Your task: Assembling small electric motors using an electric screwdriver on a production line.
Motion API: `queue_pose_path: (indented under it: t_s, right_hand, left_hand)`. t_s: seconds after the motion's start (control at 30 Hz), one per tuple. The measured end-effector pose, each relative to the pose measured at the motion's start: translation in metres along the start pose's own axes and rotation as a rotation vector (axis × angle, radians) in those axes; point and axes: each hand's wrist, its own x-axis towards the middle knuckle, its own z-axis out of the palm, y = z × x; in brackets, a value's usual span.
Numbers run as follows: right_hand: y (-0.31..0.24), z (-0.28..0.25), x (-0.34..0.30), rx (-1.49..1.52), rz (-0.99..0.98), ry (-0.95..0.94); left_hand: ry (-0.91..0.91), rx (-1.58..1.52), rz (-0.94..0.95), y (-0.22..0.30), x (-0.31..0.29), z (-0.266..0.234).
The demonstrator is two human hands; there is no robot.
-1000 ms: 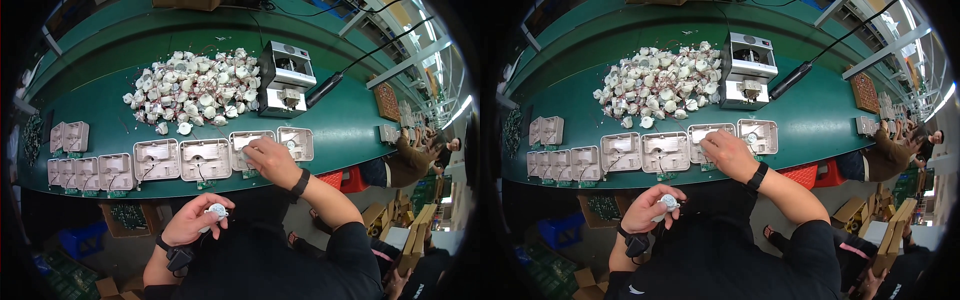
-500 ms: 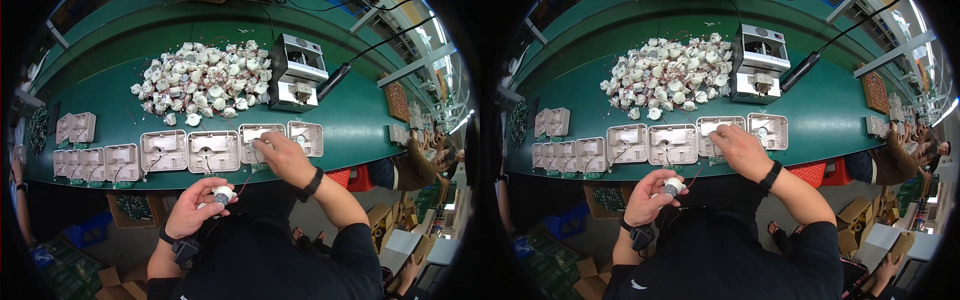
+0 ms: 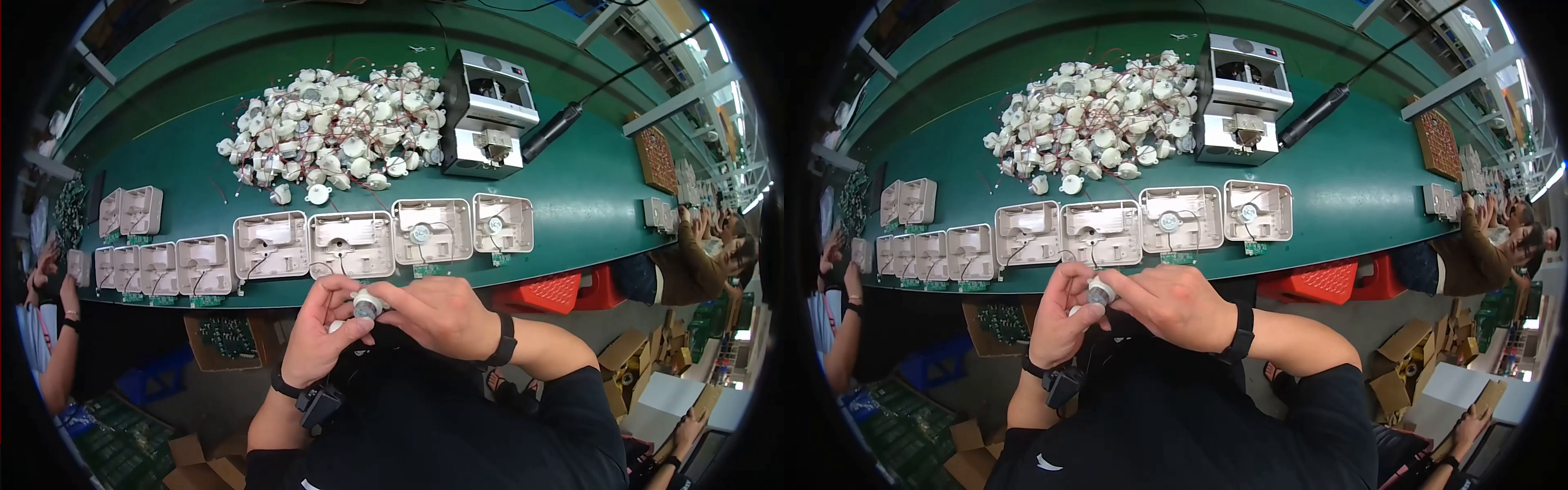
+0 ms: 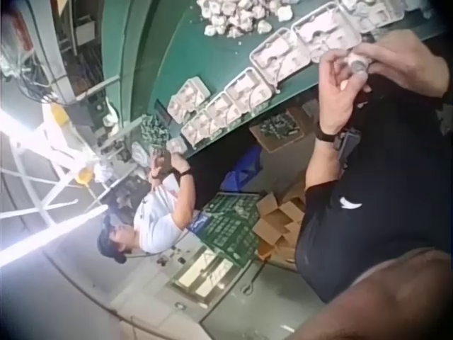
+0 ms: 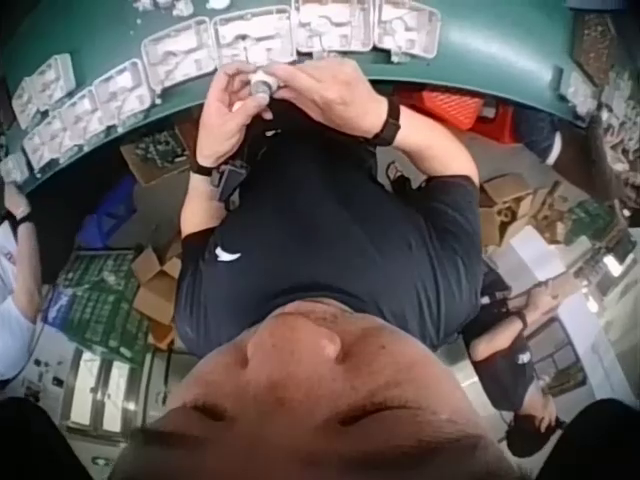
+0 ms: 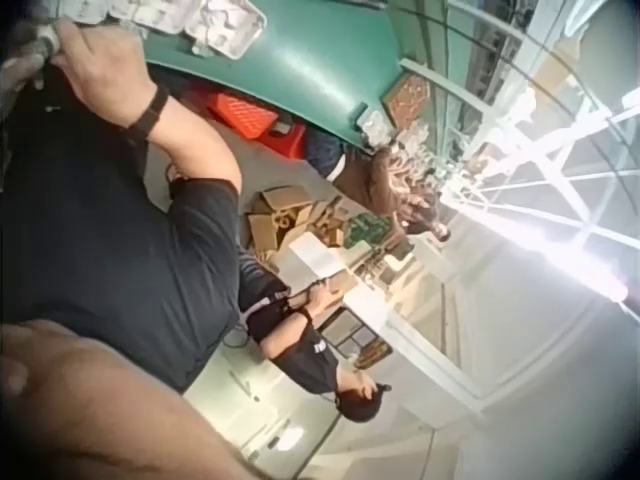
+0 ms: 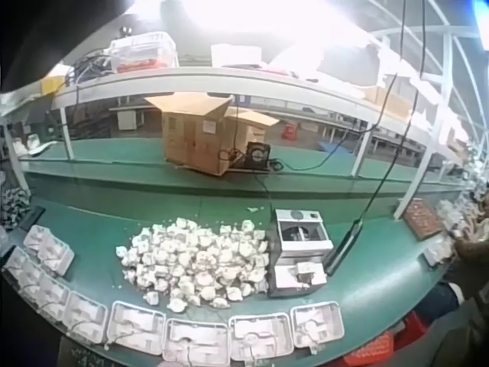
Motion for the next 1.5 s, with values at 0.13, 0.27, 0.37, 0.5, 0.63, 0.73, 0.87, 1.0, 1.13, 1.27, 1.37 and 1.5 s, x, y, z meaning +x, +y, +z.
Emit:
queue_pose_path:
  t_s: [0.13,0.27,0.37,0.5,0.63,0.73,0.87,1.0,1.13,1.27,1.37,1.5]
  right_hand:
    - [-0.002,0.000,0.004,0.034,-0.010,0.058]
    - [-0.007,-0.009,0.014,0.304,0.079,-0.002]
    - [-0.005,-0.008,0.014,0.400,0.121,-0.019]
    - [-0.007,-0.015,0.013,0.461,0.230,-0.062]
    - [-0.013,-0.016,0.017,0.525,0.396,-0.148]
    - [-0.018,-0.007,0.020,0.540,0.473,-0.186]
    - [-0.023,0.016,0.022,0.452,0.434,-0.147]
    - [-0.024,0.025,0.032,0.325,0.302,-0.031]
    - [-0.011,0.016,0.054,0.142,0.232,-0.096]
    - [0.004,0.020,0.078,-0.267,0.045,-0.289]
    - [0.013,0.034,0.091,-0.401,-0.050,-0.389]
    - [0.014,0.047,0.104,-0.550,-0.089,-0.491]
  left_hand:
    - [0.061,0.065,-0.081,0.016,-0.002,0.009]
    - [-0.013,0.089,-0.121,0.022,-0.004,0.007]
    - [-0.024,0.023,-0.129,0.018,-0.007,-0.001]
    - [0.129,0.205,0.108,0.010,-0.002,0.007]
    - [0.338,0.782,0.466,0.000,0.000,0.004]
    - [0.380,0.936,0.598,-0.003,-0.004,0.005]
    - [0.440,1.101,0.748,-0.007,-0.009,0.003]
    - [0.532,1.032,0.732,-0.008,-0.011,-0.001]
    - [0.573,0.792,0.446,0.005,-0.026,-0.011]
    - [0.457,0.730,0.204,0.004,-0.037,-0.036]
    - [0.411,0.828,0.189,0.002,-0.036,-0.041]
    - [0.397,1.037,0.293,-0.004,-0.028,-0.040]
